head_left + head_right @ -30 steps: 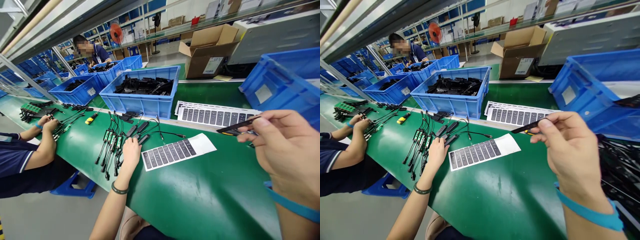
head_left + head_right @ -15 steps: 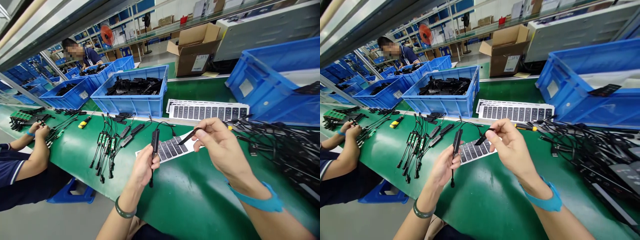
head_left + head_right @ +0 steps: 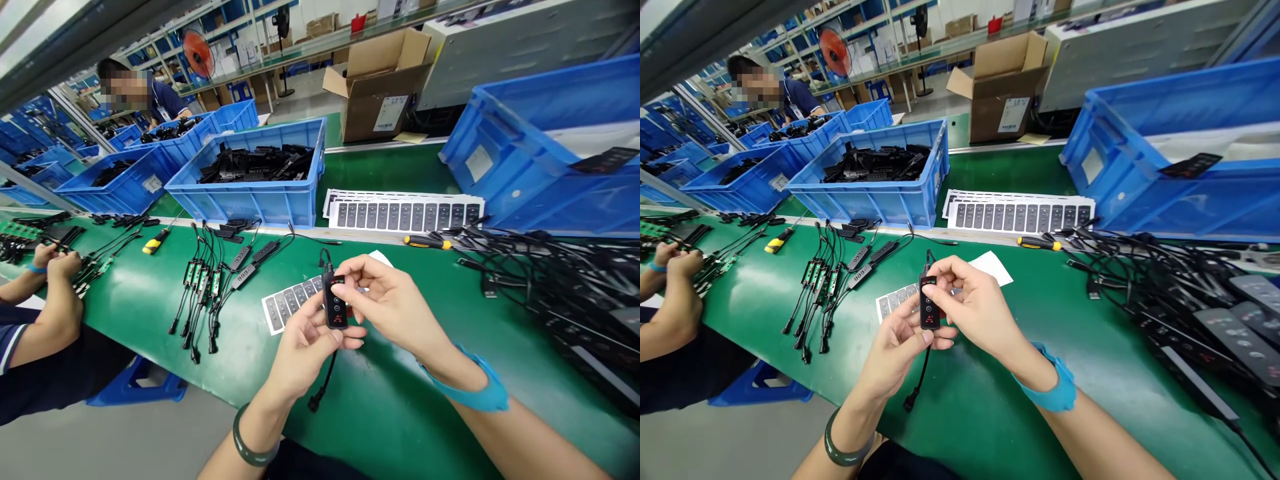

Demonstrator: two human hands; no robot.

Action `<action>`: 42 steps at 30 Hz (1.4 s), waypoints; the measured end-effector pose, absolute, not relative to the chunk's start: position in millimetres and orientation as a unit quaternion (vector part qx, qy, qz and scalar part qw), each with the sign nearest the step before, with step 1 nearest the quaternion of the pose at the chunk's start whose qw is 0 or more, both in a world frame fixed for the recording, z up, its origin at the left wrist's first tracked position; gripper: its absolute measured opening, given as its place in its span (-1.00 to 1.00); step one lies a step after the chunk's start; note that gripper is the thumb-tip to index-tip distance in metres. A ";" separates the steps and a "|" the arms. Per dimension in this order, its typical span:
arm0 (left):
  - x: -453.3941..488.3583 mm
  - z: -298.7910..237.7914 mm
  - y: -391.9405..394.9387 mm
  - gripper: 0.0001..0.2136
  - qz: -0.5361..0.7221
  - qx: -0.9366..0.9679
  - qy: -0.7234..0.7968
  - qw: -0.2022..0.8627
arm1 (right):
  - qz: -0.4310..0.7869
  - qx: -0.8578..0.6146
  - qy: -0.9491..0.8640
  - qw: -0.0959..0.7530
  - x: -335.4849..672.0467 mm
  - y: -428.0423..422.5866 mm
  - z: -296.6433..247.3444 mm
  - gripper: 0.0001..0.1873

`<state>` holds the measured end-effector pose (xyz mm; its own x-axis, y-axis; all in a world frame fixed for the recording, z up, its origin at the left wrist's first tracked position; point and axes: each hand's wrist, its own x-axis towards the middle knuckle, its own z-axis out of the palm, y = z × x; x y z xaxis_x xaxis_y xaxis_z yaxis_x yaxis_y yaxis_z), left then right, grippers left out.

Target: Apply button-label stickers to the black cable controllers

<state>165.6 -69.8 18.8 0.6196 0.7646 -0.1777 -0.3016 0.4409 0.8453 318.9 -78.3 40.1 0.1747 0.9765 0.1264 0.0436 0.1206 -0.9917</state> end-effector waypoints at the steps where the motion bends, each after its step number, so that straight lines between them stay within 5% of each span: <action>1: 165.3 19.1 -70.0 -0.50 0.333 0.409 0.281 0.802 | 0.417 -0.518 -0.490 0.563 318.5 -78.2 40.8 -0.84; 42: 164.7 21.5 -72.7 -0.49 0.332 0.423 0.311 0.784 | 0.414 -0.540 -0.485 0.550 315.6 -81.3 40.1 -0.79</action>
